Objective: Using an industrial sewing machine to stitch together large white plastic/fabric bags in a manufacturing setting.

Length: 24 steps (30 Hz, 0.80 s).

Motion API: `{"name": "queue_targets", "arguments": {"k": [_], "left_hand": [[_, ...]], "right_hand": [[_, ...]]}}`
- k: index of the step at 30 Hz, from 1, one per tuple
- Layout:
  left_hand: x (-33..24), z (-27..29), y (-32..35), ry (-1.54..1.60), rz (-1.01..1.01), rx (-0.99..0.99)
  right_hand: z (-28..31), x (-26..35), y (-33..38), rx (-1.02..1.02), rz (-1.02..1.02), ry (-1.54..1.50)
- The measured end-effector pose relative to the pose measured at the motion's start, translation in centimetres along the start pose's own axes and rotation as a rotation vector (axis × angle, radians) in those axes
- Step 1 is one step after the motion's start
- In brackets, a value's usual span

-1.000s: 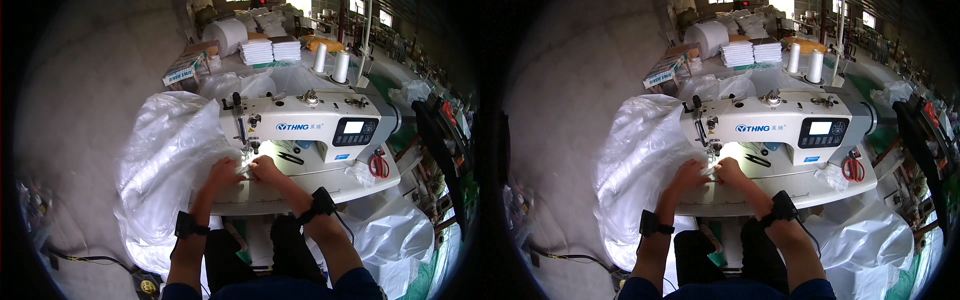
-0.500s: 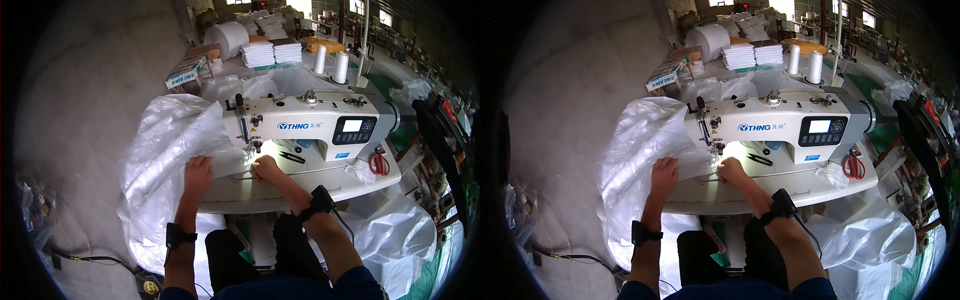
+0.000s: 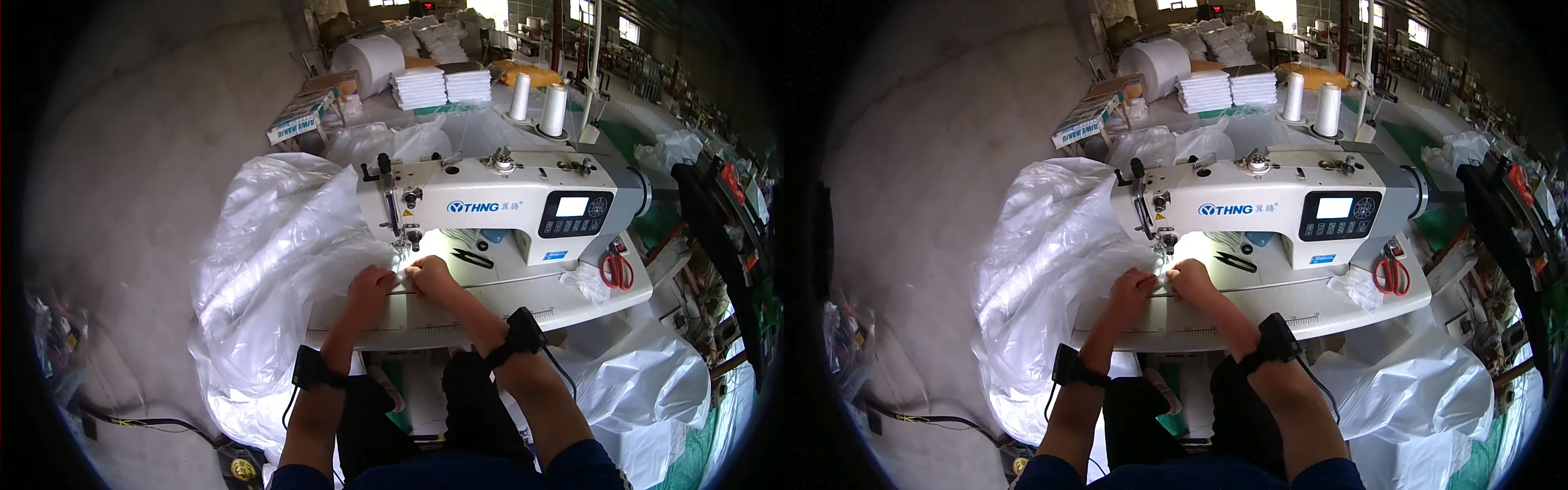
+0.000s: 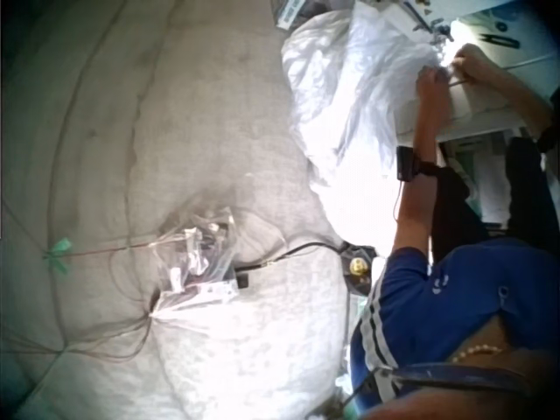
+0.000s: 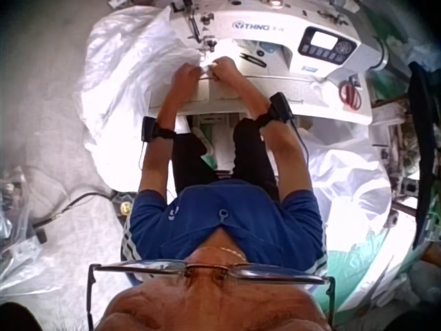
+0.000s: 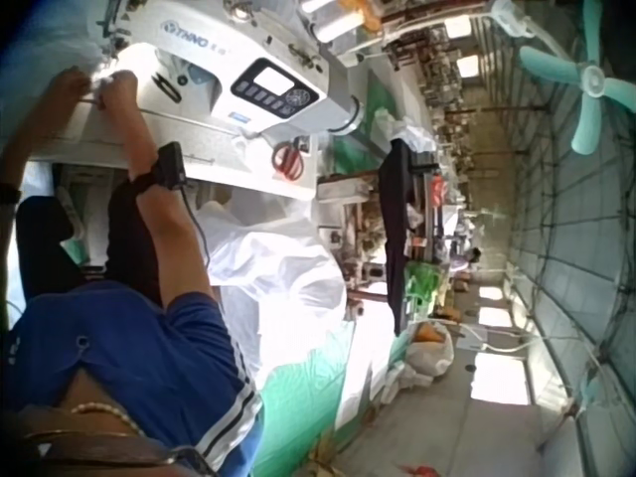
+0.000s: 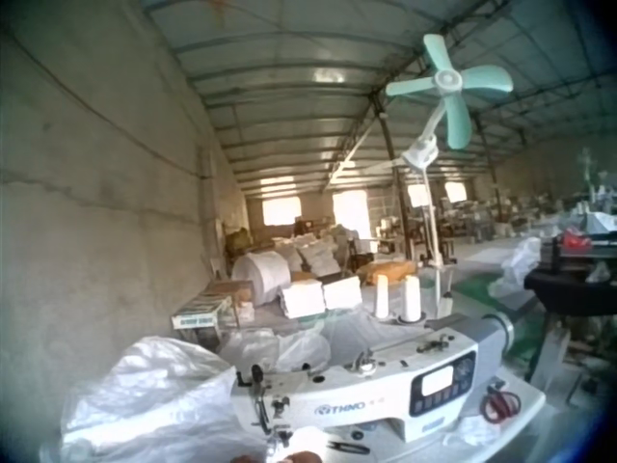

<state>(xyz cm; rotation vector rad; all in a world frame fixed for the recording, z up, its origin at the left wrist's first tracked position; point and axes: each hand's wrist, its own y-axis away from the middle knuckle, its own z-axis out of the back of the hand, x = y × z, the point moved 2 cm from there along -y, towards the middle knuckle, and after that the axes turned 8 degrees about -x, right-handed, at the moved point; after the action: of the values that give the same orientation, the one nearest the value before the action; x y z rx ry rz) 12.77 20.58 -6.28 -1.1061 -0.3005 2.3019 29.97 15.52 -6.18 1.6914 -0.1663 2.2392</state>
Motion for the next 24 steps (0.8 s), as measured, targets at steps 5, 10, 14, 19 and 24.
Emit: {"name": "queue_targets", "arguments": {"k": [5,10,14,19,24], "left_hand": [[-1.3,0.0,-3.3,-0.304,0.153,0.193],[-4.8,-0.8,-0.8,-0.548,-0.418,-0.166],[-3.8,-1.6,1.8,-0.353,-0.324,-0.101],[-1.1,-0.4,0.6,-0.187,-0.386,-0.047],[-0.7,-0.1,0.4,-0.178,-0.430,-0.015]], "right_hand": [[-0.4,0.4,-1.8,-0.025,-0.194,-0.094],[-1.2,0.6,-3.0,-0.122,-0.075,0.128],[-1.1,0.2,-2.9,-0.095,-0.245,0.005],[0.7,1.2,0.0,-0.296,0.121,0.329],[1.2,0.6,3.0,-0.054,0.613,1.058]]}}
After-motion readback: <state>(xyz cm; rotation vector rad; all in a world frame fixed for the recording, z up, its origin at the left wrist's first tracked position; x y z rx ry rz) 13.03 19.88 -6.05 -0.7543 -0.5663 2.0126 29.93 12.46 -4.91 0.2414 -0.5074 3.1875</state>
